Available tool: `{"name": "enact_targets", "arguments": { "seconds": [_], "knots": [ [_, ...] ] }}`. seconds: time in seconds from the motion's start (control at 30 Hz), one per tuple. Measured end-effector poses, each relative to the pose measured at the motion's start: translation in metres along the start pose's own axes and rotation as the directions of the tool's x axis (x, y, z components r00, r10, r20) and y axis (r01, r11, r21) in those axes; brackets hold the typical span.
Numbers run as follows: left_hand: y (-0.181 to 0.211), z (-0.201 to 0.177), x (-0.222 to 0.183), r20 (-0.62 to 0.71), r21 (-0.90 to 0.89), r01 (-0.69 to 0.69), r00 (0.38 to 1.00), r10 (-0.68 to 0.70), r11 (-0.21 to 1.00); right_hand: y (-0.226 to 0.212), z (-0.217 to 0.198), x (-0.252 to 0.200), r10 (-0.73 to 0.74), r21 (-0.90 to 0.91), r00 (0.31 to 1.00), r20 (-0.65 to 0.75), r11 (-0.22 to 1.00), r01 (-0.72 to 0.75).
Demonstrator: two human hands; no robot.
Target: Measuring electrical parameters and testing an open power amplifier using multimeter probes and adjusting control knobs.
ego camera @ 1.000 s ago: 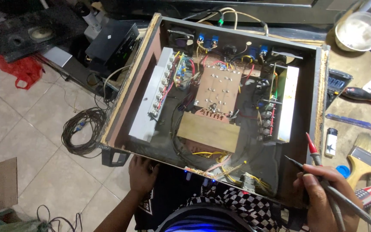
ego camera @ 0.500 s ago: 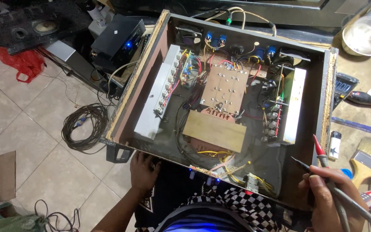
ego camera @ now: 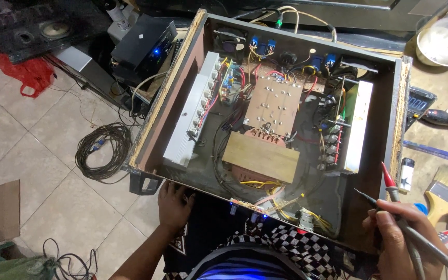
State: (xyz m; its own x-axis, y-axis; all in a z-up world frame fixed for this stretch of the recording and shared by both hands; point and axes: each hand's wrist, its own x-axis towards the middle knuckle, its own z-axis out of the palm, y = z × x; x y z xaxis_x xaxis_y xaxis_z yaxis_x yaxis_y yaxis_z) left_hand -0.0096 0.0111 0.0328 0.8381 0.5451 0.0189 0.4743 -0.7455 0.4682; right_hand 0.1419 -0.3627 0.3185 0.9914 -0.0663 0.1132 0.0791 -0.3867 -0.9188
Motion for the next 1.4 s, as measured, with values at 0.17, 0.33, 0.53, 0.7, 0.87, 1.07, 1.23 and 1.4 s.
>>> {"name": "enact_targets", "arguments": {
  "seconds": [0.17, 0.33, 0.53, 0.7, 0.87, 1.07, 1.23, 1.4],
  "knots": [
    [-0.004, 0.005, 0.0, -0.035, 0.036, -0.028, 0.999, 0.029, 0.999, -0.001, 0.0, 0.0, 0.013, -0.013, 1.0, -0.002, 1.0, -0.013],
    [-0.001, 0.002, 0.0, -0.029, 0.026, -0.034, 0.999, 0.035, 0.999, -0.002, 0.0, 0.0, 0.046, -0.028, 0.999, -0.01, 0.999, -0.046],
    [-0.009, 0.007, -0.002, -0.024, 0.041, -0.04, 0.999, 0.041, 0.998, 0.004, -0.001, 0.001, 0.056, 0.071, 0.998, -0.011, 0.996, -0.055],
    [-0.001, -0.001, -0.003, -0.037, 0.016, -0.05, 0.998, 0.05, 0.999, 0.011, -0.003, 0.002, -0.016, 0.019, 1.0, 0.007, 1.0, 0.016],
    [-0.007, 0.006, -0.003, -0.071, 0.011, -0.075, 0.995, 0.075, 0.997, 0.002, -0.001, 0.0, -0.019, 0.023, 1.0, 0.002, 1.0, 0.019],
    [-0.012, 0.012, -0.003, -0.08, 0.054, -0.072, 0.994, 0.076, 0.996, 0.003, -0.002, 0.001, 0.011, 0.046, 1.0, 0.007, 0.999, -0.012],
    [-0.008, 0.008, -0.002, 0.0, 0.073, -0.015, 1.0, 0.015, 0.997, -0.012, 0.0, -0.001, 0.061, 0.029, 0.998, 0.004, 0.998, -0.061],
    [-0.003, 0.004, -0.002, 0.017, 0.026, 0.005, 1.0, -0.005, 1.0, 0.001, -0.002, 0.002, 0.003, 0.042, 1.0, 0.02, 0.999, -0.004]
  ]
}}
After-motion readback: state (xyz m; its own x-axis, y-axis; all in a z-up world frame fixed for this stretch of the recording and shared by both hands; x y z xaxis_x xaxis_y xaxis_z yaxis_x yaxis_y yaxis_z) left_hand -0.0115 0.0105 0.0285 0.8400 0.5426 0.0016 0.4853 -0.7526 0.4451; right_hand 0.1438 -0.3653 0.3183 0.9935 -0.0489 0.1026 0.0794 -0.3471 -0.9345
